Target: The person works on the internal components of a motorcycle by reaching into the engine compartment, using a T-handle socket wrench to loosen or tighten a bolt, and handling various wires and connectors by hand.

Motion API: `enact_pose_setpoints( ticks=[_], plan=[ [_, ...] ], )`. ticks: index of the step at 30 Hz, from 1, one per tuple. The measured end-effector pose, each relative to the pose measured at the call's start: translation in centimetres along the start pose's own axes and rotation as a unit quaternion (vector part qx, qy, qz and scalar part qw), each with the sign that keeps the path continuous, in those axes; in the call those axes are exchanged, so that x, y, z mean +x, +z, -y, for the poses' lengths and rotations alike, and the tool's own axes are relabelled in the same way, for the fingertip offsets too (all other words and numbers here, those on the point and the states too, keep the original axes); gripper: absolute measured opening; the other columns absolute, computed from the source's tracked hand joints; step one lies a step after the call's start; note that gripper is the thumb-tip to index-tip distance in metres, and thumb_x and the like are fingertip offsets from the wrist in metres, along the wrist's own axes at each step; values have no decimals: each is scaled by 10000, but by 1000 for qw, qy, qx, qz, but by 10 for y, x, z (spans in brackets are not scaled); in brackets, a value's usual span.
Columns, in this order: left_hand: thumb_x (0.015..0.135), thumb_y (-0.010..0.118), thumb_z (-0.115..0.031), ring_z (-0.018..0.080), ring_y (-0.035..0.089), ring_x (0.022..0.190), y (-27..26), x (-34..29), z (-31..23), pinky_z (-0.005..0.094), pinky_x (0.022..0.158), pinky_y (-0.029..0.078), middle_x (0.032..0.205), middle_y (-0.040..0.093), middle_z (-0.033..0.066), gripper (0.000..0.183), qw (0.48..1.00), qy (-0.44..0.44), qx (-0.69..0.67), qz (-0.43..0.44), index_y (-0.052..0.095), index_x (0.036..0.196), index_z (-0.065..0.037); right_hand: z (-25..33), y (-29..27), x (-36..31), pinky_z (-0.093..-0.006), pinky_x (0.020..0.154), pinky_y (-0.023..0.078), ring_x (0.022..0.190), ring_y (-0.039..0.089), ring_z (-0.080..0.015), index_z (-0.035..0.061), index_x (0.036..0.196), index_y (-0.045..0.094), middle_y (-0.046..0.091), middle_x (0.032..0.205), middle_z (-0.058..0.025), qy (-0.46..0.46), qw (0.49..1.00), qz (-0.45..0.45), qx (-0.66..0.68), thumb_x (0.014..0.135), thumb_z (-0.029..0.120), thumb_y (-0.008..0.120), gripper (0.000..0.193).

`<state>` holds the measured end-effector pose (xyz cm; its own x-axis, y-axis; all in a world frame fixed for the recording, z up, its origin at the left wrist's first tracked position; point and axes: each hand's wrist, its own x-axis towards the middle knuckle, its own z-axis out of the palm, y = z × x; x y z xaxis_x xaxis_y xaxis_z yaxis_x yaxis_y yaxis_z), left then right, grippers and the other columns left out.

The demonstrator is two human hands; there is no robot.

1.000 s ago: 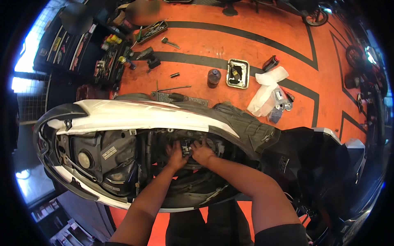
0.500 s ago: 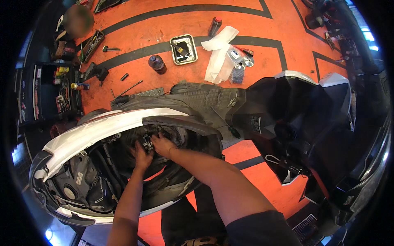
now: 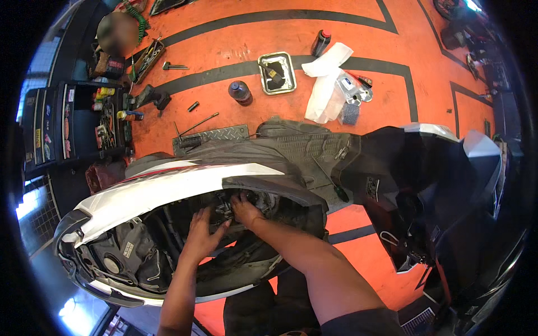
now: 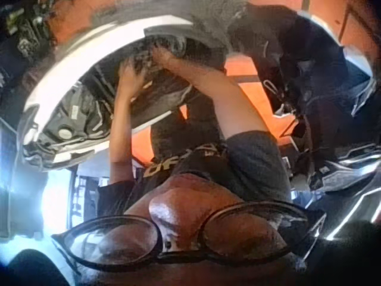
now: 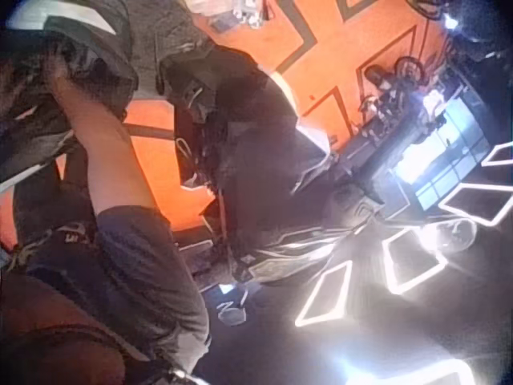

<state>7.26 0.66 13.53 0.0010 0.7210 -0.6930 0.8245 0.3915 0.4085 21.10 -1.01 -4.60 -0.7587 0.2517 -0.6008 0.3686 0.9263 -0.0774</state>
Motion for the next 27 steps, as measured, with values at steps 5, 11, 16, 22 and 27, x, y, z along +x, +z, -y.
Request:
enact_pose_setpoints(
  ticks=[5, 11, 16, 22, 27],
  plan=[
    [945, 617, -109, 283, 676, 1097, -100, -71, -20, 412, 1015, 477, 1140, 720, 173, 331, 964, 130, -104, -209, 638, 1247, 24, -9, -4, -8, -645, 1124, 317, 1473, 306, -353, 101, 1418, 590, 402, 1579, -148, -45, 999, 7, 26, 958, 350, 565, 524],
    [985, 553, -109, 324, 583, 1182, -131, -111, 32, 423, 1062, 411, 1247, 631, 201, 325, 920, 79, -5, -385, 601, 1266, 47, -13, -8, -23, -679, 1048, 394, 1368, 420, -352, 18, 1321, 628, 511, 1444, -166, -11, 991, -70, 109, 964, 282, 521, 456],
    [1000, 525, -94, 347, 520, 1281, -124, -127, 63, 458, 1127, 355, 1340, 579, 204, 327, 894, 79, 92, -431, 590, 1289, 44, -12, 1, -21, -674, 1022, 417, 1363, 416, -342, 34, 1283, 662, 511, 1447, -138, -13, 993, -78, 86, 953, 303, 539, 444],
    [1015, 533, -144, 373, 521, 1251, -123, -132, 86, 490, 1089, 370, 1304, 573, 220, 345, 885, 62, 137, -441, 567, 1288, 64, -13, -14, -14, -544, 1042, 434, 1367, 436, -312, 93, 1286, 676, 539, 1442, -104, 3, 998, -68, 16, 934, 253, 577, 399],
    [1037, 526, -148, 356, 531, 1256, -175, -109, 101, 450, 1091, 385, 1341, 585, 216, 391, 819, 126, 205, -521, 512, 1362, 68, -35, -132, -121, -479, 894, 517, 1110, 635, -324, 24, 1103, 677, 680, 1143, -142, -10, 841, -101, 531, 928, 269, 669, 301]
  ],
)
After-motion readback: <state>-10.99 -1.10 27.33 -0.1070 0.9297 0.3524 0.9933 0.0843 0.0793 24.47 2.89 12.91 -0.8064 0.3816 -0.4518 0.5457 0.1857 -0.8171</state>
